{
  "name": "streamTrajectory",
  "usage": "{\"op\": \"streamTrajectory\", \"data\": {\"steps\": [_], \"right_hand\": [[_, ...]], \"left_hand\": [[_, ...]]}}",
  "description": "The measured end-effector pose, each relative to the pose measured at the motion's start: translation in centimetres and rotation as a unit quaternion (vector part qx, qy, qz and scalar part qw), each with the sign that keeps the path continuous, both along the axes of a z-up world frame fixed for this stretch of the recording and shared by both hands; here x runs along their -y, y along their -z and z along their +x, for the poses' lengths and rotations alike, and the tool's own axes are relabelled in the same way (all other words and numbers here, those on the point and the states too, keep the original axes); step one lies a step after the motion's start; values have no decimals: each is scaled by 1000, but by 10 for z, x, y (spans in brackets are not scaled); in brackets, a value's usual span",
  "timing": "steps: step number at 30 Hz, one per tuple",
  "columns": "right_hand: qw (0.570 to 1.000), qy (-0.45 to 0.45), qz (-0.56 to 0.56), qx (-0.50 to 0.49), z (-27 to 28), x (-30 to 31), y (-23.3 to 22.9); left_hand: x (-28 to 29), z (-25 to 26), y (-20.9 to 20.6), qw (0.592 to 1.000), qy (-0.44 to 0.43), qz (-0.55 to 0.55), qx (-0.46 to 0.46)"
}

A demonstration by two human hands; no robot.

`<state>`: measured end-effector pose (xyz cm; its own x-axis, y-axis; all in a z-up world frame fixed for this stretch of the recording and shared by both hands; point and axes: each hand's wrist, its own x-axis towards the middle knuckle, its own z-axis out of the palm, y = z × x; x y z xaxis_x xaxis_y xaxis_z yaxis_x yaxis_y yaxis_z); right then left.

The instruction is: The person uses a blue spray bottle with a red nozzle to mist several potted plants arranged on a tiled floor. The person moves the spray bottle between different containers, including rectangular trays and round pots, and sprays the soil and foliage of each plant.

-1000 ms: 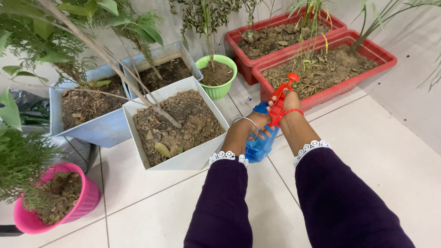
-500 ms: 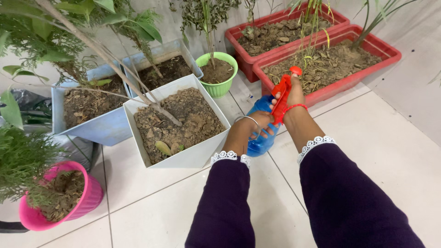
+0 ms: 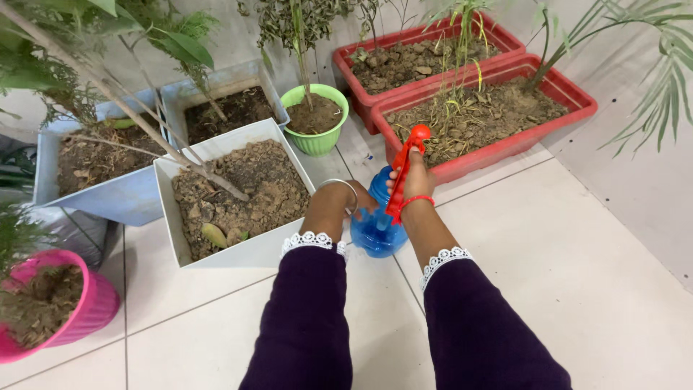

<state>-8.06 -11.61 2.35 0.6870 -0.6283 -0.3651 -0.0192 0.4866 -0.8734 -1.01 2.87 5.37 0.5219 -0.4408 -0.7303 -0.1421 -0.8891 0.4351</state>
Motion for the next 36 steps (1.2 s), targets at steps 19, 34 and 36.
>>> {"op": "streamTrajectory", "data": {"steps": [19, 34, 36], "right_hand": [[941, -171, -255, -142, -13, 14, -26], [906, -321, -239, -140, 62, -11, -47], [899, -315, -239, -188, 64, -20, -65]], "left_hand": [[-87, 57, -67, 944, 34, 20, 327], [-9, 59, -26, 836, -220, -335, 375], [-18, 67, -24, 819, -212, -367, 388]]}}
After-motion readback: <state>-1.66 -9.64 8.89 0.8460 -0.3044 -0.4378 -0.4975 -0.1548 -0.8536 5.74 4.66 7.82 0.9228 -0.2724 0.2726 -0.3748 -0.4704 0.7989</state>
